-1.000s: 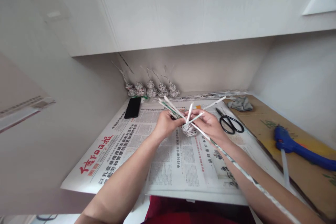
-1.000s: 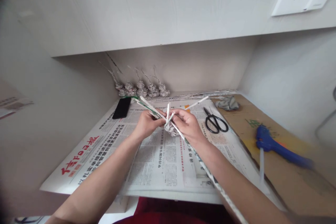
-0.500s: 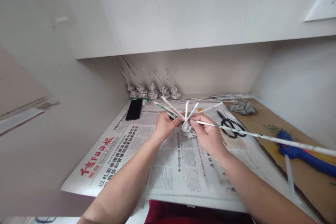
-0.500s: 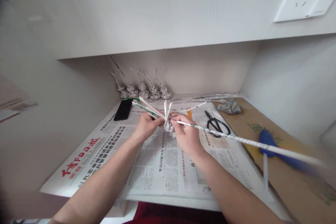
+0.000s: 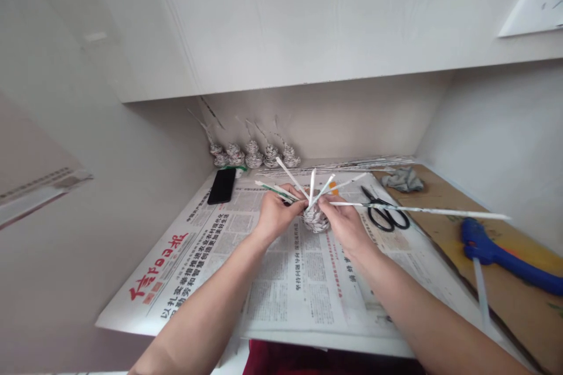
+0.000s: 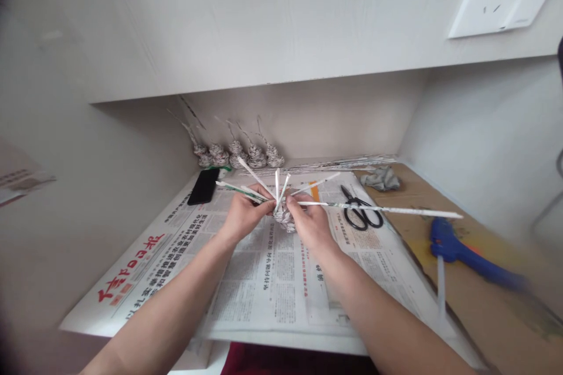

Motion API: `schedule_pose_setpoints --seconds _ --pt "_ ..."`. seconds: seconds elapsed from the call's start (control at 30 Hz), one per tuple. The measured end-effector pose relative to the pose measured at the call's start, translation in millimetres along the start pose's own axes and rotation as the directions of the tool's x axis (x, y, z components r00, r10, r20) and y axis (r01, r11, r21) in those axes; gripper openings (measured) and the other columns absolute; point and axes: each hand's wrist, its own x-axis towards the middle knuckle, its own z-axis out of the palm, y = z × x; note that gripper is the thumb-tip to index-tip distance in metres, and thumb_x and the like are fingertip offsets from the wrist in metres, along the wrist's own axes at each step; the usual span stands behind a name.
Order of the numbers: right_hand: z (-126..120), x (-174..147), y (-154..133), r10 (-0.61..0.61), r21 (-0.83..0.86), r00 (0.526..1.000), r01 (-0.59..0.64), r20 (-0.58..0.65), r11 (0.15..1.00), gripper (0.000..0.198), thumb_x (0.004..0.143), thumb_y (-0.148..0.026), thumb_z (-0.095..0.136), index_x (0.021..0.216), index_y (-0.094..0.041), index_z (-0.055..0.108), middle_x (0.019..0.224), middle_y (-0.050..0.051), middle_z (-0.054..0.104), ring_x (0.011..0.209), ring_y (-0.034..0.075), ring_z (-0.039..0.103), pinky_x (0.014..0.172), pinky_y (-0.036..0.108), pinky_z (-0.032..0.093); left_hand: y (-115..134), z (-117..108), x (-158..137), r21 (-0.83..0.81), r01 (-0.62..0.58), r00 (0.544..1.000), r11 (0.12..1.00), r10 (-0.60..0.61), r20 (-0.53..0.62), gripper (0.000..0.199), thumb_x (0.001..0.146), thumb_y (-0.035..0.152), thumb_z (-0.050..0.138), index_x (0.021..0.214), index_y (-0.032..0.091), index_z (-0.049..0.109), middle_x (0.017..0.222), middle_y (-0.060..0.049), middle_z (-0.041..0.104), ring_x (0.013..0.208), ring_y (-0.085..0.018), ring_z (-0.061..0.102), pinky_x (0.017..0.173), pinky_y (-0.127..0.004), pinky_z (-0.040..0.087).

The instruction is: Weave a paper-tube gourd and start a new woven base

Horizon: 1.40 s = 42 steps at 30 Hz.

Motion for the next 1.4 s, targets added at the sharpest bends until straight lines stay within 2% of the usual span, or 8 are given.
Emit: schedule_pose_setpoints --seconds 0.13,0.3,0.6,0.77,0.87,1.07,1.23,1.4 --pt "-1 -2 -6 -0.020 -0.052 0.999 0.018 -0.028 0.998 0.027 0.076 -0.044 0.068 0.088 -0.020 0.070 0.077 0.003 0.072 0.073 0.020 0.066 0.068 0.030 0.050 2 2 -2 0.028 0.001 1.000 1.000 -0.001 0.010 0.015 0.067 0.021 0.071 0.065 0.015 0.059 0.058 0.001 0.062 0.053 -0.012 0.058 0.053 -0.022 0.046" --pt "-5 -2 -12 -0.081 -0.055 0.995 0.084 0.054 0.995 0.026 0.074 -0.037 0.071 0.094 -0.021 0.072 0.088 0.004 0.074 0.079 0.020 0.068 0.071 0.029 0.051 2 2 -3 0.084 -0.067 0.997 0.994 0.063 0.045 0.004 0.068 0.013 0.065 0.066 0.015 0.061 0.063 0.000 0.065 0.060 -0.013 0.060 0.059 -0.023 0.048" --pt "-8 -3 -21 -0.168 -0.191 0.986 0.169 0.021 0.967 0.012 0.076 -0.032 0.069 0.082 -0.022 0.072 0.082 0.003 0.073 0.079 0.020 0.067 0.073 0.031 0.051 4 4 -6 0.114 -0.059 0.997 0.992 0.053 0.055 0.004 0.068 0.016 0.066 0.068 0.015 0.062 0.063 0.000 0.064 0.059 -0.013 0.059 0.058 -0.023 0.046" --pt "-9 -10 -25 -0.383 -0.331 0.920 0.390 0.087 0.860 0.009 0.081 -0.029 0.064 0.077 -0.024 0.071 0.086 0.005 0.069 0.088 0.022 0.063 0.080 0.035 0.048 -1 3 -4 0.103 -0.086 0.996 0.991 0.083 0.037 0.005 0.068 0.013 0.063 0.066 0.015 0.059 0.059 0.001 0.062 0.055 -0.012 0.058 0.056 -0.022 0.046" --pt "-9 -10 -26 -0.425 -0.308 0.897 0.440 0.120 0.843 0.009 0.081 -0.029 0.065 0.077 -0.025 0.071 0.086 0.005 0.067 0.086 0.021 0.062 0.080 0.036 0.049 -2 3 -4 0.054 -0.085 0.995 0.995 0.082 0.049 0.006 0.068 0.012 0.062 0.065 0.016 0.058 0.059 0.002 0.062 0.054 -0.011 0.058 0.055 -0.022 0.046" --pt "-6 -8 -25 -0.250 -0.115 0.965 0.258 0.084 0.959 0.011 0.079 -0.033 0.068 0.076 -0.022 0.068 0.071 0.001 0.066 0.070 0.017 0.062 0.067 0.030 0.049 5 4 -6 -0.029 -0.066 0.996 0.997 0.068 0.059 0.006 0.067 0.014 0.063 0.065 0.016 0.058 0.064 0.001 0.065 0.056 -0.012 0.059 0.055 -0.023 0.049" --pt "-3 -6 -22 -0.223 0.016 0.973 0.223 0.065 0.975 0.008 0.076 -0.030 0.071 0.079 -0.023 0.070 0.078 0.001 0.071 0.076 0.017 0.065 0.073 0.029 0.051 5 5 -6 -0.063 -0.043 0.997 0.997 0.046 0.054 0.009 0.067 0.014 0.064 0.065 0.016 0.055 0.068 0.000 0.067 0.055 -0.011 0.059 0.053 -0.022 0.050" --pt "0 -1 -15 -0.089 0.183 0.995 0.077 0.054 0.980 0.019 0.074 -0.032 0.074 0.089 -0.022 0.071 0.078 0.001 0.073 0.069 0.016 0.067 0.070 0.030 0.052 4 7 -6 -0.049 -0.003 1.000 0.999 0.004 0.025 0.008 0.067 0.019 0.067 0.069 0.014 0.061 0.066 -0.001 0.066 0.052 -0.011 0.057 0.049 -0.022 0.048"
